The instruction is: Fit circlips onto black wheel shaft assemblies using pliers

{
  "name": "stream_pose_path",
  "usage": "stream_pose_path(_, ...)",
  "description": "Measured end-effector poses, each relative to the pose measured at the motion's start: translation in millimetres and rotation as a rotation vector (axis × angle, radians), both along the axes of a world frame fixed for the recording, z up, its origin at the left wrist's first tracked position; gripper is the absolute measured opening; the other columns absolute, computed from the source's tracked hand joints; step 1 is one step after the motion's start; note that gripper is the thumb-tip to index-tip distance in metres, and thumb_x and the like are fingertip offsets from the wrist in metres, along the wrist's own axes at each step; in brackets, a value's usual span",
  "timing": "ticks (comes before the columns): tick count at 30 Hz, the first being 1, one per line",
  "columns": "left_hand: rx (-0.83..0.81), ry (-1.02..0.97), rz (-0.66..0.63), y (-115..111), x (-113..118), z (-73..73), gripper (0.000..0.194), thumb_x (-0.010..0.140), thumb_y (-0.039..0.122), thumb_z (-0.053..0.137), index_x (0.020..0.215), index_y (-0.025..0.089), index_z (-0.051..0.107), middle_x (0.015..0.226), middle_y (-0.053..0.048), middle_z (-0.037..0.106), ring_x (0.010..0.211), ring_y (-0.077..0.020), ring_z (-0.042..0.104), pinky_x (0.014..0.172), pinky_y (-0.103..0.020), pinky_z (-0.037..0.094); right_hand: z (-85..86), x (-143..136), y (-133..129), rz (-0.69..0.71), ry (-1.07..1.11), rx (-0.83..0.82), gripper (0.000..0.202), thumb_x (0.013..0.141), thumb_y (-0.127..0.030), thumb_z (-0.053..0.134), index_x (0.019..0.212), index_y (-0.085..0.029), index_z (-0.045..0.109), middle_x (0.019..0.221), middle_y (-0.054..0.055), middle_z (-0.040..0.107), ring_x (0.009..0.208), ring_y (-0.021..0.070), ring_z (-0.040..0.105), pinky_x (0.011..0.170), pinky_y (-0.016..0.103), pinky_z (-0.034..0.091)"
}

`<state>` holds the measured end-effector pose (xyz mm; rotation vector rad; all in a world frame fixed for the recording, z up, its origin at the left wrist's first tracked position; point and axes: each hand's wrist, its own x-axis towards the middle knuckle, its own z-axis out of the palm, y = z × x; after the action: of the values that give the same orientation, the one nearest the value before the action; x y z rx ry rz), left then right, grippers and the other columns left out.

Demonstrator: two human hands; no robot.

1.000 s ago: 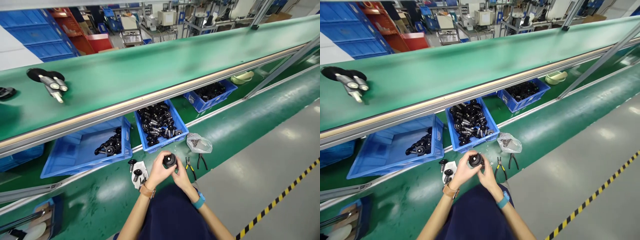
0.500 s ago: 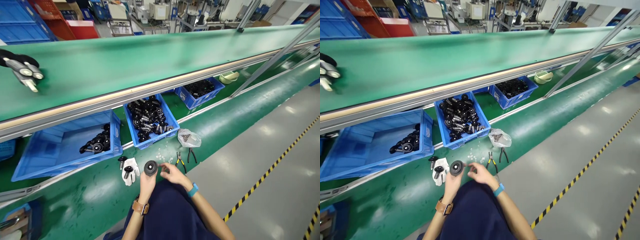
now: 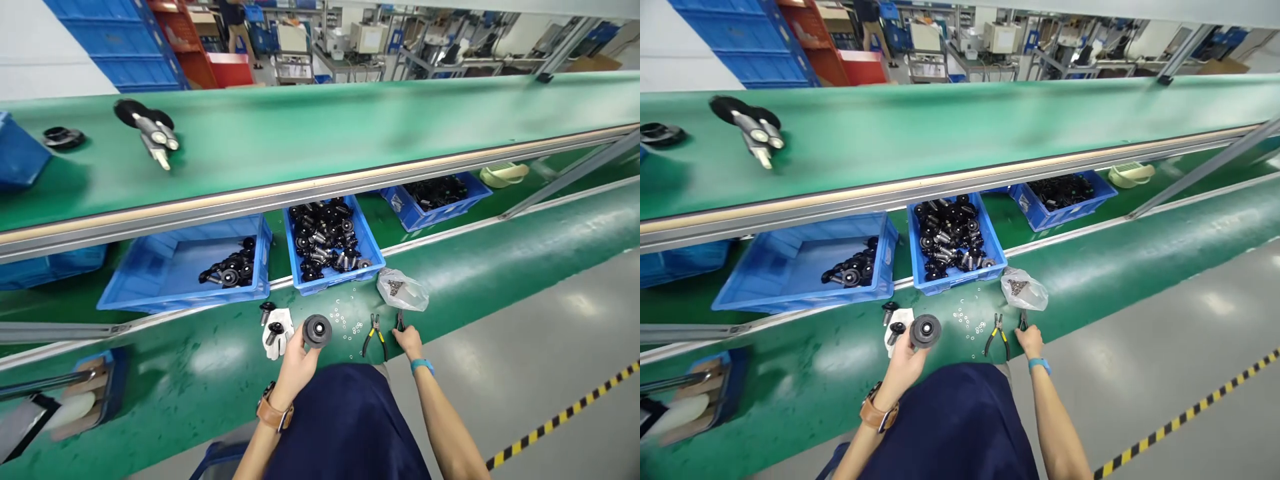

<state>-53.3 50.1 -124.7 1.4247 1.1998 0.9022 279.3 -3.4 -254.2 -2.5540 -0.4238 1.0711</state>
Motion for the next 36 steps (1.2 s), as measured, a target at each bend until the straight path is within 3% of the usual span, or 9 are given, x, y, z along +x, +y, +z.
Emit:
stream_pose_path(6,0.01,-0.025,0.017,-4,-2,15.8,0.031,0.08,0.015,0.064,0.11,0.02,0.07,0.107,-0.007,0.076,0.096,-0.0235,0.071,0.089,-0.035,0.058,21.0,-18,-26,0.023,0.446,0.231,0.032,0.099,-0.045,0.064,0.11,-0.015,0.065,0.101,0.005,0.07,0.083,0.0164,0.068,0.076,0.035,0.06)
stream_pose_path(9,0.002,-0.04,0.005,-3,-2,19.8,0.026,0.081,0.017,0.064,0.106,0.02,0.071,0.104,-0.007,0.076,0.095,-0.0229,0.071,0.088,-0.035,0.059,36.4,-40,-37,0.026,0.639,0.395,0.037,0.085,-0.052,0.071,0.098,-0.018,0.064,0.094,0.008,0.073,0.081,0.0211,0.07,0.076,0.038,0.059)
stream_pose_path(13,-0.054,-0.06,0.029,-1,3,20.9,0.026,0.08,0.028,0.071,0.105,0.02,0.071,0.102,-0.007,0.075,0.099,-0.025,0.071,0.092,-0.038,0.059,52.5,-68,-36,0.022,0.802,0.532,0.042,0.071,-0.051,0.068,0.098,-0.02,0.063,0.091,0.009,0.073,0.076,0.0231,0.069,0.071,0.038,0.056)
stream_pose_path(20,-0.319,-0.255,-0.007,-6,5,19.8,0.045,0.084,0.061,0.07,0.095,0.017,0.067,0.088,-0.009,0.073,0.067,-0.0158,0.059,0.06,-0.028,0.051,61.2,-98,-25,0.011,0.869,0.603,0.037,0.071,-0.049,0.054,0.095,-0.021,0.06,0.069,0.001,0.062,0.053,0.0155,0.052,0.052,0.029,0.042)
stream_pose_path(25,-0.377,-0.28,-0.016,-10,1,20.3,0.049,0.085,0.065,0.068,0.094,0.016,0.066,0.087,-0.007,0.07,0.065,-0.0135,0.053,0.059,-0.027,0.047,66.5,-102,-19,0.046,0.826,0.594,0.033,0.071,-0.049,0.059,0.091,-0.022,0.056,0.062,-0.004,0.053,0.046,0.0109,0.041,0.045,0.024,0.031)
stream_pose_path(28,-0.375,-0.222,-0.071,-10,-1,19.1,0.047,0.089,0.062,0.065,0.102,0.017,0.068,0.093,-0.009,0.072,0.072,-0.0161,0.059,0.064,-0.029,0.05,83.2,-108,-16,0.085,0.792,0.609,0.035,0.074,-0.05,0.069,0.091,-0.023,0.055,0.055,-0.011,0.04,0.043,0.0088,0.031,0.043,0.023,0.028)
stream_pose_path(31,-0.32,-0.176,-0.141,-9,1,21.9,0.039,0.09,0.052,0.068,0.11,0.019,0.067,0.101,-0.01,0.075,0.084,-0.0217,0.068,0.076,-0.034,0.056,115.2,-122,-10,0.124,0.747,0.683,0.038,0.079,-0.055,0.073,0.093,-0.024,0.056,0.063,-0.007,0.05,0.052,0.0125,0.046,0.053,0.027,0.043)
stream_pose_path(33,-0.272,-0.172,-0.152,-7,6,26.6,0.035,0.087,0.044,0.072,0.113,0.021,0.065,0.107,-0.011,0.076,0.098,-0.0256,0.071,0.088,-0.038,0.057,140.7,-132,-3,0.152,0.703,0.767,0.038,0.086,-0.06,0.068,0.096,-0.026,0.057,0.088,0.002,0.066,0.075,0.0189,0.062,0.072,0.034,0.053)
stream_pose_path(36,-0.23,-0.14,-0.154,-6,12,34.5,0.035,0.086,0.033,0.075,0.115,0.024,0.059,0.113,-0.01,0.077,0.107,-0.0263,0.073,0.094,-0.039,0.056,171.2,-137,7,0.264,0.639,0.9,0.034,0.094,-0.062,0.059,0.097,-0.028,0.059,0.116,0.007,0.068,0.105,0.0247,0.065,0.096,0.041,0.052)
